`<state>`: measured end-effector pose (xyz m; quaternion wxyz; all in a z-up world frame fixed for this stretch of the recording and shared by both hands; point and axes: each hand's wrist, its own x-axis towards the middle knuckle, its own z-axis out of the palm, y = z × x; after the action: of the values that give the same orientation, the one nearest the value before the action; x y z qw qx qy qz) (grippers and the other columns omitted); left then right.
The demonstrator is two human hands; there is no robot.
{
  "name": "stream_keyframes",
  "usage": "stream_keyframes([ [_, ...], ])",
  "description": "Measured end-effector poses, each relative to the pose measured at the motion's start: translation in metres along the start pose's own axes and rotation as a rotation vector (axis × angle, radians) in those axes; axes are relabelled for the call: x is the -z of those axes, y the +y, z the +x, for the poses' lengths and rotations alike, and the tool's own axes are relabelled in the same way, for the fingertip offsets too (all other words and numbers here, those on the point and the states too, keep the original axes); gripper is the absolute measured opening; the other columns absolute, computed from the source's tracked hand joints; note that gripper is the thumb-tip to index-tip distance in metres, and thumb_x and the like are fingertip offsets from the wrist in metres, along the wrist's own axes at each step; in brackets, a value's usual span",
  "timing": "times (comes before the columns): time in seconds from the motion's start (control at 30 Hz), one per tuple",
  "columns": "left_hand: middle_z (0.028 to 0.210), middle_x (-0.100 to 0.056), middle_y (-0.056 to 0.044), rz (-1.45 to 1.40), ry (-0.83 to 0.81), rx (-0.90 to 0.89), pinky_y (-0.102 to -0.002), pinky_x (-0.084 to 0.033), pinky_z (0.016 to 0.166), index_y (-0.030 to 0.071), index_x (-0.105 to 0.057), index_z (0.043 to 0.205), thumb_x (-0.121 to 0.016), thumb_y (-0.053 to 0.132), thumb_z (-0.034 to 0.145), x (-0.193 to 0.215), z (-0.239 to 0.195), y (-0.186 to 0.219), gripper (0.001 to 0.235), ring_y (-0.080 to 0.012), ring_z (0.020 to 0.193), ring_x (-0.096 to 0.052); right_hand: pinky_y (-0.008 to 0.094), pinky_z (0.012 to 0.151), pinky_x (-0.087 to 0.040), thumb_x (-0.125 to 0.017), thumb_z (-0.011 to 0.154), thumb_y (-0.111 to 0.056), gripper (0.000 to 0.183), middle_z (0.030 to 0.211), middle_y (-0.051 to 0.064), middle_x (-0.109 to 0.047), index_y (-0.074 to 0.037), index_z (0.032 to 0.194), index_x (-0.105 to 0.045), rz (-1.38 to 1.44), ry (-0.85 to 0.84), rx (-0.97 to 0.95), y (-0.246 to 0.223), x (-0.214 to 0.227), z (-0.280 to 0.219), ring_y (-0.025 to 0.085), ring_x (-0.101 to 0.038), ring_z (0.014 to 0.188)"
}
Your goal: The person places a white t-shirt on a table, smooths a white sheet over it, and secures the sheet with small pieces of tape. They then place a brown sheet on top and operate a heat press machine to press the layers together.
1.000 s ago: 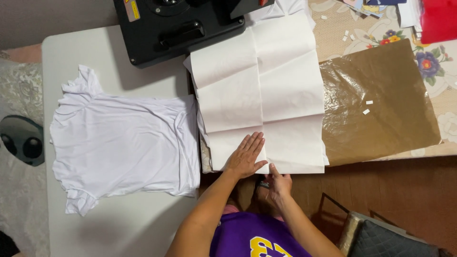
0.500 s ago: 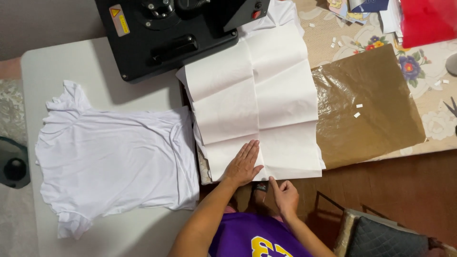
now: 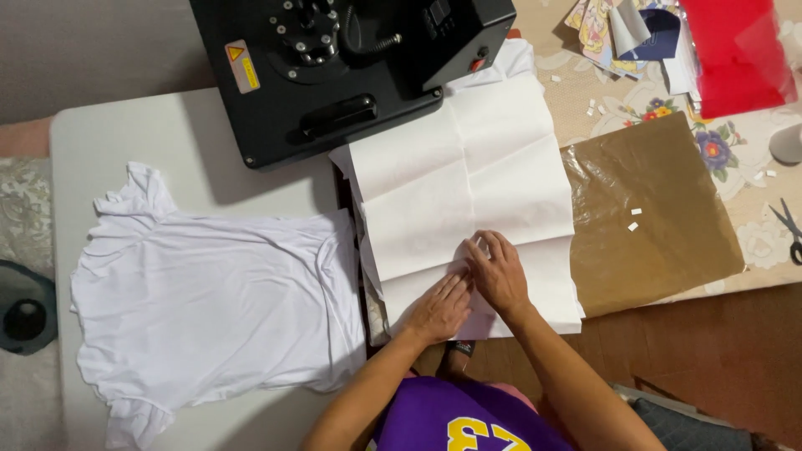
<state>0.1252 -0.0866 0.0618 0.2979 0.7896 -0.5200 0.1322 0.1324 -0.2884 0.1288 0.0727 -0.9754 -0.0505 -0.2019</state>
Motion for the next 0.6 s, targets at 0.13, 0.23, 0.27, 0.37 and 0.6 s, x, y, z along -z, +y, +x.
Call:
stream_keyframes([
  [0.13, 0.146, -0.070, -0.029, -0.032, 0.142, -0.076, -0.059, -0.053, 0.127, -0.007, -0.066, 0.149, -0.054, 0.027, 0.116, 0.062, 0.032, 0.000, 0.049, -0.0479, 0.141, -0.067, 0.048, 0.114, -0.057, -0.082, 0.099, -0.032, 0.044, 0.144, 0.011, -0.066, -0.028, 0.142, -0.074, -0.038, -0.005, -0.001, 0.003, 0.007, -0.003, 0.036, -0.068, 0.139],
  [0.23, 0.153, -0.068, -0.028, -0.001, 0.187, -0.060, -0.058, -0.053, 0.127, -0.006, -0.064, 0.154, -0.057, 0.027, 0.115, 0.087, 0.051, -0.004, 0.051, -0.0462, 0.145, -0.066, 0.049, 0.113, -0.057, -0.084, 0.099, -0.033, 0.043, 0.144, 0.011, -0.066, -0.027, 0.140, -0.075, -0.024, -0.025, -0.027, 0.001, 0.019, -0.010, 0.036, -0.068, 0.138],
  [0.27, 0.152, -0.068, -0.027, 0.046, 0.207, -0.040, -0.058, -0.053, 0.127, -0.006, -0.065, 0.152, -0.057, 0.028, 0.115, 0.093, 0.059, -0.009, 0.051, -0.0458, 0.145, -0.066, 0.051, 0.114, -0.057, -0.084, 0.099, -0.035, 0.045, 0.145, 0.012, -0.066, -0.027, 0.142, -0.074, -0.007, -0.029, -0.045, 0.000, 0.021, -0.012, 0.037, -0.067, 0.139],
  [0.37, 0.154, -0.067, -0.028, 0.126, 0.225, 0.010, -0.059, -0.050, 0.128, -0.007, -0.066, 0.151, -0.058, 0.031, 0.116, 0.108, 0.090, -0.024, 0.052, -0.0458, 0.149, -0.063, 0.052, 0.115, -0.057, -0.086, 0.097, -0.037, 0.050, 0.146, 0.012, -0.066, -0.026, 0.143, -0.073, 0.024, -0.027, -0.077, 0.002, 0.032, -0.016, 0.038, -0.066, 0.140],
  [0.6, 0.156, -0.066, -0.024, 0.208, -0.101, 0.162, -0.059, -0.034, 0.138, 0.001, -0.062, 0.160, -0.048, 0.045, 0.121, 0.087, 0.118, -0.052, 0.061, -0.0438, 0.156, -0.055, 0.050, 0.121, -0.052, -0.088, 0.094, -0.041, 0.066, 0.150, 0.011, -0.064, -0.024, 0.154, -0.067, 0.075, -0.114, -0.072, 0.021, 0.047, 0.001, 0.036, -0.063, 0.145],
])
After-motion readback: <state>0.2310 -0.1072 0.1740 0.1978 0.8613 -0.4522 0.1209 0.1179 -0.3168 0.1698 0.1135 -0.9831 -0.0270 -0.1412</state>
